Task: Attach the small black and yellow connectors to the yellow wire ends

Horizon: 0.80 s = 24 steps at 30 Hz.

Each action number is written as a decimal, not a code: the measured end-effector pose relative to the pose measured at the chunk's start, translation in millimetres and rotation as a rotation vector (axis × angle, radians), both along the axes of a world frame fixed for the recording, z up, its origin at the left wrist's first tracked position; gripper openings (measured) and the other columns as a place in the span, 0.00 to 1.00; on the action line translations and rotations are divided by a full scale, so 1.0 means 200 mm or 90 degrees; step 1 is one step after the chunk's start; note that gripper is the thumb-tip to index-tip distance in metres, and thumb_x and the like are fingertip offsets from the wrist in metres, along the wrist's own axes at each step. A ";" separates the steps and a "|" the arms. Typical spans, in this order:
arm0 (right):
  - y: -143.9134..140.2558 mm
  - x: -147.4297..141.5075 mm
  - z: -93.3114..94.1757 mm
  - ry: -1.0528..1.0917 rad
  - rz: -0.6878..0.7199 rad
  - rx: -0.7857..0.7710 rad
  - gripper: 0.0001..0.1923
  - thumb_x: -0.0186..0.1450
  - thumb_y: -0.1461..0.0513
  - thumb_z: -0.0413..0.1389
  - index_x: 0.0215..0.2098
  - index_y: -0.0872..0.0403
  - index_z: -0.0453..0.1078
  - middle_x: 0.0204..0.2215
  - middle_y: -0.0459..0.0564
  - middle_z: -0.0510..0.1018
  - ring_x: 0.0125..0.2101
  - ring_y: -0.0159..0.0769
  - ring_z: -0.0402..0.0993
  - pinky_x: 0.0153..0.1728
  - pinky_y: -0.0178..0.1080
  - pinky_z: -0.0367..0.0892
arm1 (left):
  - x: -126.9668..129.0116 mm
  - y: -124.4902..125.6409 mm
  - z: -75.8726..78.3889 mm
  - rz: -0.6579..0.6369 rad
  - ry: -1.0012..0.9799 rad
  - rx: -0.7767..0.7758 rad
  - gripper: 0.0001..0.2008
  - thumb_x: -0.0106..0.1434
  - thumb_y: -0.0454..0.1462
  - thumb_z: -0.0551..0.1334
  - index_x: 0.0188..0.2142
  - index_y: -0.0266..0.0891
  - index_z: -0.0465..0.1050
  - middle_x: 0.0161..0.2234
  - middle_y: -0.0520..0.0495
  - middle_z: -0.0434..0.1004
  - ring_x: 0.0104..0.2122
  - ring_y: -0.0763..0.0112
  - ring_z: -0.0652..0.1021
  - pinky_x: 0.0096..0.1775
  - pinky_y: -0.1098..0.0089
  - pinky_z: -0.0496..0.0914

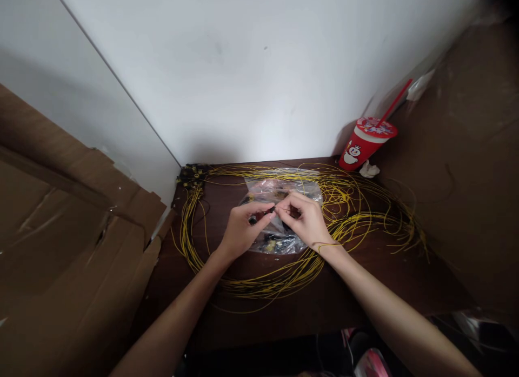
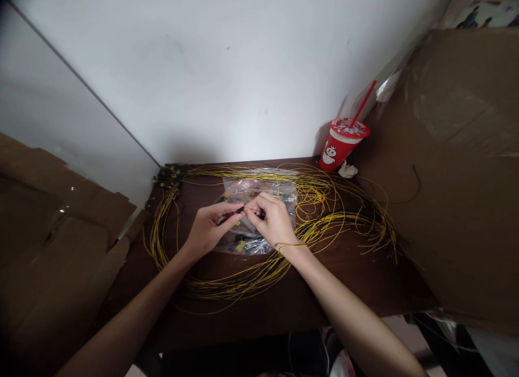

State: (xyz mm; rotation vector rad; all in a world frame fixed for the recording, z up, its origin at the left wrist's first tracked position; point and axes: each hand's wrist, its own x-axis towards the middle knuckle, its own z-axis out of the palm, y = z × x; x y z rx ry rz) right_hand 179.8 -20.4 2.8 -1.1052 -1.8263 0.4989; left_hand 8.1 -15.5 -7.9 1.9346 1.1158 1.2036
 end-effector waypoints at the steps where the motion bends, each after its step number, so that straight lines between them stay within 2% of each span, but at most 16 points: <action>1: 0.00 0.00 0.00 -0.002 0.009 -0.005 0.05 0.61 0.67 0.54 0.28 0.56 0.70 0.24 0.46 0.69 0.26 0.31 0.66 0.28 0.34 0.61 | 0.00 0.00 0.00 0.009 0.000 0.003 0.10 0.57 0.35 0.65 0.39 0.38 0.79 0.33 0.46 0.82 0.29 0.71 0.78 0.33 0.71 0.73; 5: 0.00 0.00 0.00 0.027 0.023 -0.038 0.06 0.62 0.66 0.55 0.33 0.55 0.74 0.29 0.49 0.72 0.30 0.33 0.68 0.32 0.36 0.64 | 0.01 -0.01 0.02 0.031 -0.005 0.001 0.09 0.57 0.36 0.65 0.38 0.37 0.79 0.34 0.45 0.82 0.31 0.69 0.80 0.35 0.69 0.74; 9: 0.01 0.00 -0.03 0.110 0.016 -0.100 0.04 0.61 0.64 0.57 0.33 0.53 0.74 0.27 0.47 0.72 0.28 0.32 0.68 0.31 0.36 0.65 | 0.01 -0.01 0.03 0.022 -0.016 0.014 0.09 0.58 0.34 0.64 0.39 0.38 0.78 0.36 0.45 0.82 0.33 0.69 0.80 0.37 0.69 0.74; 14: 0.03 0.00 -0.05 0.217 0.019 -0.186 0.08 0.57 0.61 0.61 0.35 0.55 0.71 0.25 0.45 0.73 0.26 0.30 0.68 0.31 0.36 0.66 | 0.02 -0.01 0.03 0.011 -0.030 0.011 0.10 0.57 0.33 0.64 0.39 0.38 0.78 0.35 0.46 0.82 0.32 0.70 0.80 0.36 0.70 0.73; 18: 0.02 0.00 -0.03 0.242 0.043 -0.197 0.09 0.55 0.63 0.61 0.35 0.55 0.69 0.25 0.45 0.72 0.26 0.29 0.67 0.31 0.36 0.65 | 0.02 -0.01 0.02 0.011 -0.016 0.022 0.09 0.57 0.33 0.64 0.38 0.37 0.78 0.34 0.46 0.82 0.31 0.70 0.79 0.35 0.71 0.72; 24: 0.01 0.00 -0.02 0.282 0.091 -0.203 0.08 0.54 0.63 0.61 0.31 0.54 0.66 0.25 0.44 0.70 0.27 0.29 0.66 0.32 0.36 0.65 | 0.01 -0.02 0.03 -0.007 0.008 0.097 0.08 0.59 0.32 0.62 0.39 0.39 0.77 0.32 0.47 0.80 0.31 0.73 0.78 0.35 0.71 0.71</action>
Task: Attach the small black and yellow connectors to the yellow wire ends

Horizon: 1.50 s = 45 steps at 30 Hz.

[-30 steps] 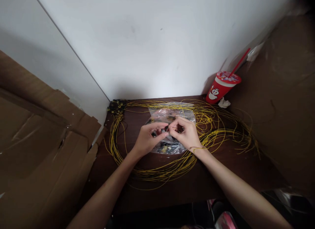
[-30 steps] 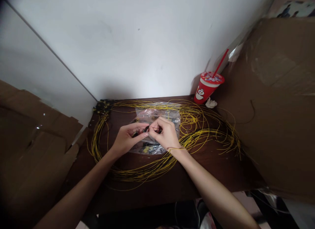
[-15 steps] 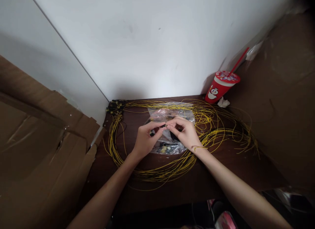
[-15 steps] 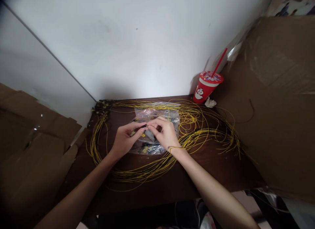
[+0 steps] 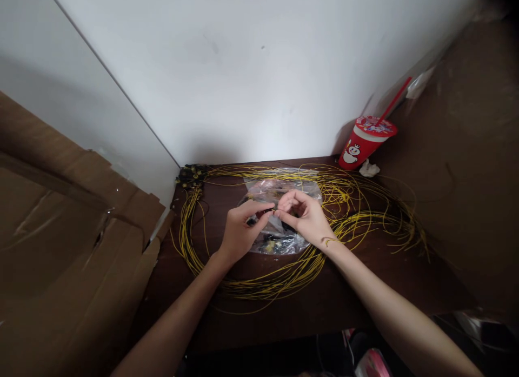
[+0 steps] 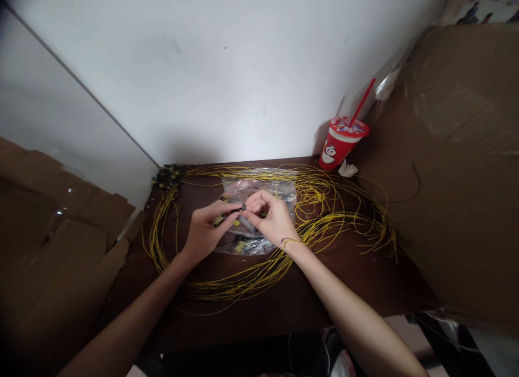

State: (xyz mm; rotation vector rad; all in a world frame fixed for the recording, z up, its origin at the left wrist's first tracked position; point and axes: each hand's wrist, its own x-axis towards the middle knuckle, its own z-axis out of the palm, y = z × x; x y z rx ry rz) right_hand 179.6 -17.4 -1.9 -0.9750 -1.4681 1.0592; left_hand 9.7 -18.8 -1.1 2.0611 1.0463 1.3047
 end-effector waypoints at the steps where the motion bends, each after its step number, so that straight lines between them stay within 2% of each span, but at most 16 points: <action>1: 0.00 0.00 0.00 -0.002 0.001 0.002 0.08 0.54 0.63 0.61 0.30 0.54 0.65 0.25 0.44 0.70 0.26 0.29 0.66 0.31 0.36 0.65 | 0.00 0.00 0.00 -0.004 0.005 0.013 0.09 0.59 0.32 0.62 0.39 0.39 0.77 0.32 0.48 0.80 0.31 0.73 0.77 0.35 0.71 0.70; 8: 0.00 0.00 0.00 0.038 0.030 -0.018 0.13 0.54 0.61 0.61 0.26 0.53 0.59 0.25 0.43 0.71 0.25 0.27 0.65 0.30 0.35 0.64 | 0.00 0.00 0.00 0.001 0.041 0.075 0.08 0.60 0.32 0.62 0.40 0.39 0.76 0.27 0.49 0.75 0.28 0.74 0.74 0.32 0.72 0.69; 12: 0.01 -0.01 0.00 0.068 0.023 -0.054 0.16 0.52 0.55 0.64 0.25 0.54 0.62 0.24 0.45 0.73 0.26 0.28 0.68 0.31 0.36 0.66 | 0.00 -0.01 0.00 0.018 0.019 0.054 0.07 0.60 0.34 0.62 0.38 0.40 0.76 0.29 0.49 0.78 0.29 0.73 0.76 0.33 0.72 0.70; 15: 0.02 -0.01 0.00 0.040 -0.005 -0.050 0.15 0.52 0.54 0.64 0.27 0.54 0.68 0.22 0.45 0.73 0.25 0.29 0.67 0.29 0.36 0.65 | 0.00 -0.01 0.01 0.025 0.003 0.037 0.06 0.60 0.35 0.63 0.38 0.40 0.77 0.32 0.49 0.80 0.31 0.73 0.77 0.34 0.72 0.70; 18: 0.02 0.01 0.00 -0.011 -0.018 -0.042 0.13 0.53 0.54 0.64 0.29 0.55 0.71 0.24 0.47 0.75 0.26 0.30 0.69 0.30 0.37 0.65 | 0.00 -0.01 0.01 0.023 -0.002 0.030 0.07 0.60 0.33 0.63 0.38 0.41 0.77 0.33 0.48 0.81 0.32 0.72 0.78 0.36 0.72 0.71; 22: 0.01 0.02 0.00 -0.066 -0.005 -0.020 0.11 0.56 0.55 0.62 0.26 0.55 0.72 0.24 0.47 0.75 0.25 0.30 0.69 0.29 0.36 0.65 | 0.00 -0.01 0.01 0.010 -0.013 0.025 0.08 0.60 0.32 0.62 0.38 0.41 0.77 0.32 0.49 0.80 0.32 0.72 0.78 0.36 0.71 0.71; 27: 0.00 0.02 0.02 -0.063 0.034 -0.037 0.09 0.56 0.58 0.60 0.25 0.56 0.70 0.21 0.45 0.73 0.22 0.27 0.65 0.24 0.33 0.62 | 0.00 0.00 0.00 -0.007 -0.033 0.040 0.08 0.60 0.32 0.62 0.38 0.41 0.78 0.32 0.48 0.80 0.32 0.72 0.78 0.36 0.70 0.71; 36: -0.01 0.02 0.04 -0.063 0.058 -0.086 0.05 0.55 0.62 0.58 0.23 0.56 0.68 0.20 0.42 0.68 0.21 0.25 0.60 0.23 0.32 0.58 | 0.01 -0.01 0.00 -0.014 0.009 0.107 0.09 0.61 0.31 0.61 0.39 0.41 0.78 0.31 0.47 0.79 0.32 0.71 0.77 0.37 0.68 0.72; 45: 0.00 0.03 0.04 -0.078 0.094 -0.084 0.05 0.56 0.62 0.56 0.24 0.57 0.67 0.20 0.42 0.67 0.21 0.25 0.59 0.23 0.32 0.56 | 0.01 -0.01 0.01 -0.032 -0.005 0.070 0.09 0.60 0.31 0.62 0.38 0.42 0.79 0.31 0.48 0.80 0.31 0.71 0.78 0.36 0.68 0.72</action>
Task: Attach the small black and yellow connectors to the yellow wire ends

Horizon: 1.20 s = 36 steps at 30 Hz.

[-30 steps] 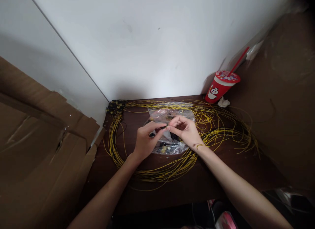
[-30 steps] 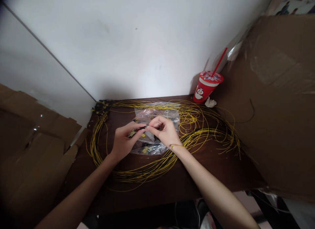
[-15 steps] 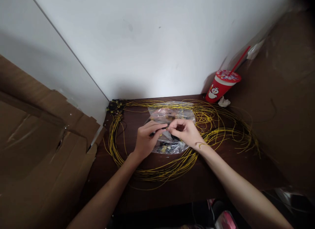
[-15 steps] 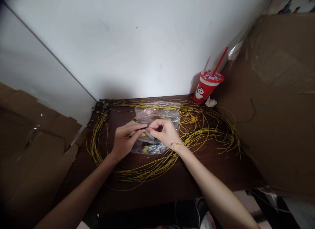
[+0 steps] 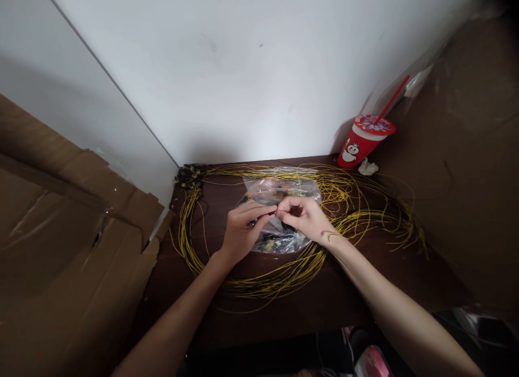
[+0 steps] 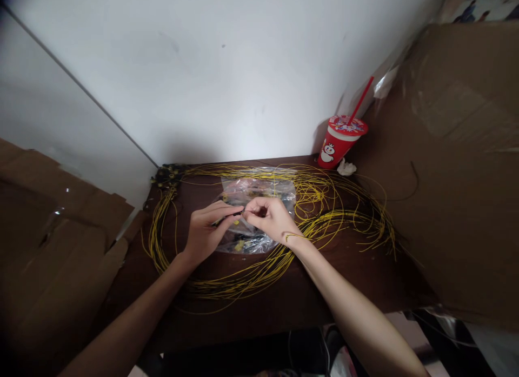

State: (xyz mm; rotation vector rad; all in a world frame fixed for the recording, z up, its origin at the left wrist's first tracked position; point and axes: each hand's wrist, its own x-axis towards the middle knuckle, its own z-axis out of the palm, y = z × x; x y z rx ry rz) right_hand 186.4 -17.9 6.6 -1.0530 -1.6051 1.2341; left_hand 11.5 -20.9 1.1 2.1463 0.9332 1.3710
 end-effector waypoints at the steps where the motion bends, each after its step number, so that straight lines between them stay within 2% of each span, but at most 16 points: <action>1: 0.00 0.00 0.00 -0.004 -0.001 0.004 0.05 0.56 0.62 0.56 0.25 0.57 0.67 0.20 0.42 0.66 0.21 0.25 0.59 0.23 0.32 0.55 | 0.00 0.00 0.00 0.000 -0.004 -0.002 0.09 0.60 0.31 0.62 0.38 0.42 0.79 0.31 0.47 0.80 0.31 0.71 0.78 0.36 0.69 0.72; 9: -0.02 -0.01 0.01 -0.036 -0.015 0.021 0.05 0.56 0.64 0.56 0.23 0.56 0.67 0.19 0.41 0.66 0.22 0.25 0.59 0.24 0.32 0.55 | 0.00 0.00 0.00 0.004 0.003 0.022 0.09 0.59 0.30 0.63 0.38 0.40 0.79 0.32 0.47 0.81 0.31 0.72 0.78 0.35 0.70 0.72; 13: -0.01 -0.01 0.00 0.011 -0.049 -0.006 0.07 0.55 0.61 0.58 0.24 0.57 0.69 0.20 0.43 0.69 0.22 0.26 0.61 0.25 0.33 0.58 | 0.01 0.00 0.00 0.028 -0.005 -0.007 0.08 0.59 0.30 0.63 0.37 0.40 0.78 0.30 0.48 0.81 0.30 0.73 0.78 0.34 0.72 0.71; 18: 0.00 -0.01 0.00 0.016 -0.073 0.028 0.07 0.55 0.60 0.59 0.26 0.57 0.71 0.21 0.44 0.71 0.22 0.27 0.63 0.26 0.34 0.59 | 0.00 0.01 -0.01 0.046 -0.005 -0.032 0.06 0.58 0.32 0.64 0.36 0.40 0.78 0.32 0.48 0.81 0.31 0.72 0.78 0.34 0.72 0.71; 23: -0.01 0.00 0.01 -0.001 -0.034 -0.013 0.07 0.54 0.60 0.58 0.23 0.57 0.69 0.19 0.43 0.68 0.21 0.25 0.60 0.23 0.33 0.57 | 0.00 0.00 0.00 0.013 0.023 0.033 0.07 0.59 0.30 0.62 0.38 0.38 0.77 0.30 0.47 0.79 0.30 0.73 0.77 0.34 0.72 0.71; 28: 0.00 0.00 0.01 -0.014 -0.031 -0.049 0.06 0.53 0.61 0.57 0.23 0.57 0.68 0.18 0.42 0.68 0.20 0.24 0.59 0.23 0.32 0.55 | 0.01 0.00 -0.01 -0.001 0.053 0.081 0.09 0.60 0.28 0.61 0.39 0.37 0.76 0.31 0.45 0.79 0.32 0.72 0.77 0.36 0.70 0.72; 36: 0.00 0.00 0.02 -0.020 -0.026 -0.053 0.08 0.54 0.60 0.57 0.23 0.57 0.68 0.18 0.42 0.68 0.20 0.24 0.59 0.22 0.31 0.55 | 0.02 0.00 -0.02 0.009 0.034 0.058 0.09 0.60 0.29 0.61 0.38 0.39 0.77 0.30 0.47 0.79 0.31 0.72 0.77 0.35 0.71 0.72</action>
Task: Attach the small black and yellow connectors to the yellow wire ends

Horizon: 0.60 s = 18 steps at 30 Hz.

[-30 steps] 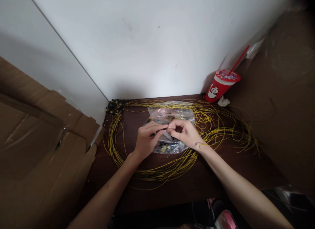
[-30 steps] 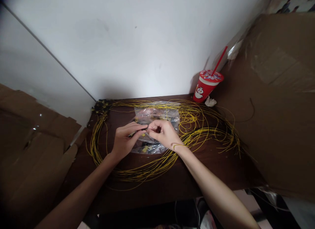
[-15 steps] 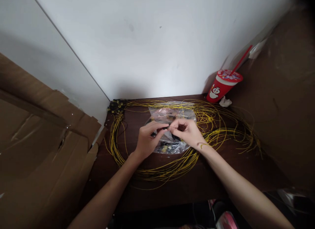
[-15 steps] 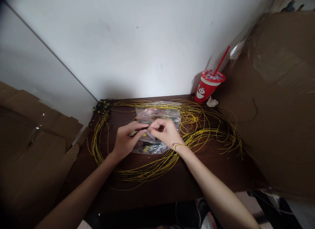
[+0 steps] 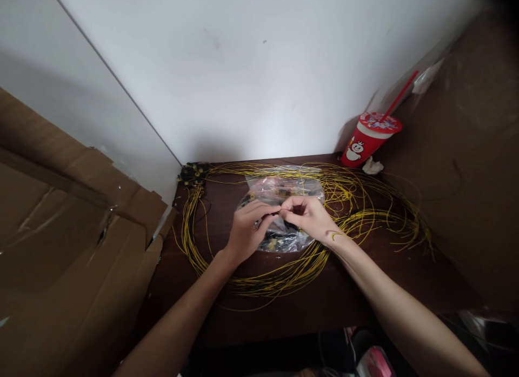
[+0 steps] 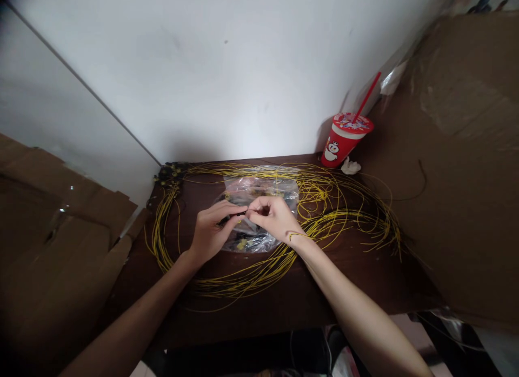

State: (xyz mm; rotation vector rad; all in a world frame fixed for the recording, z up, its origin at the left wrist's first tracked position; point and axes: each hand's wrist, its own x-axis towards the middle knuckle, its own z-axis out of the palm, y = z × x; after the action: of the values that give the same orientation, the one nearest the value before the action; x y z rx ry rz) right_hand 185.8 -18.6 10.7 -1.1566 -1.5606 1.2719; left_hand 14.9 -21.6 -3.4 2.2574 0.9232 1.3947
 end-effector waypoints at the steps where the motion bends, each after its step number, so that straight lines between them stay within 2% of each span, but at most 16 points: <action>1: 0.00 0.00 0.00 0.000 0.001 0.001 0.08 0.54 0.60 0.57 0.23 0.57 0.68 0.18 0.42 0.68 0.20 0.24 0.59 0.23 0.31 0.56 | 0.00 0.00 0.00 0.004 -0.007 -0.014 0.08 0.59 0.29 0.62 0.37 0.39 0.77 0.30 0.47 0.79 0.31 0.72 0.78 0.35 0.71 0.72; 6: 0.01 0.00 0.00 0.025 -0.021 0.028 0.10 0.55 0.57 0.59 0.25 0.57 0.72 0.22 0.46 0.74 0.23 0.28 0.65 0.26 0.34 0.61 | 0.01 0.01 -0.01 0.031 -0.090 -0.149 0.07 0.57 0.31 0.64 0.35 0.39 0.79 0.32 0.47 0.82 0.30 0.71 0.80 0.34 0.72 0.72; 9: 0.01 0.00 -0.02 0.022 -0.051 0.084 0.10 0.56 0.56 0.61 0.26 0.56 0.73 0.24 0.47 0.76 0.25 0.30 0.68 0.30 0.36 0.64 | 0.01 0.01 -0.02 0.039 -0.128 -0.234 0.07 0.56 0.32 0.64 0.36 0.39 0.79 0.33 0.47 0.82 0.31 0.69 0.80 0.36 0.71 0.74; 13: 0.00 0.00 -0.03 -0.012 -0.063 0.145 0.08 0.57 0.57 0.61 0.29 0.55 0.75 0.26 0.48 0.77 0.28 0.32 0.71 0.32 0.38 0.66 | 0.01 0.02 -0.01 0.059 -0.148 -0.261 0.07 0.56 0.33 0.64 0.35 0.39 0.79 0.34 0.47 0.82 0.33 0.68 0.81 0.38 0.71 0.74; 18: 0.01 -0.01 -0.03 0.058 -0.066 0.097 0.05 0.56 0.60 0.61 0.30 0.54 0.75 0.27 0.47 0.79 0.29 0.32 0.73 0.34 0.39 0.68 | 0.01 0.02 -0.02 0.061 -0.158 -0.263 0.07 0.55 0.34 0.65 0.35 0.38 0.79 0.33 0.47 0.82 0.32 0.69 0.81 0.37 0.70 0.75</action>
State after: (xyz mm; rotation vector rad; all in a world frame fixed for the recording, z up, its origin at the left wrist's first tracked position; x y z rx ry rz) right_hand 183.6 -17.6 4.2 -1.0540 -1.4835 1.1032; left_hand 17.6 -17.3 -7.2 1.7172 1.1242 1.3370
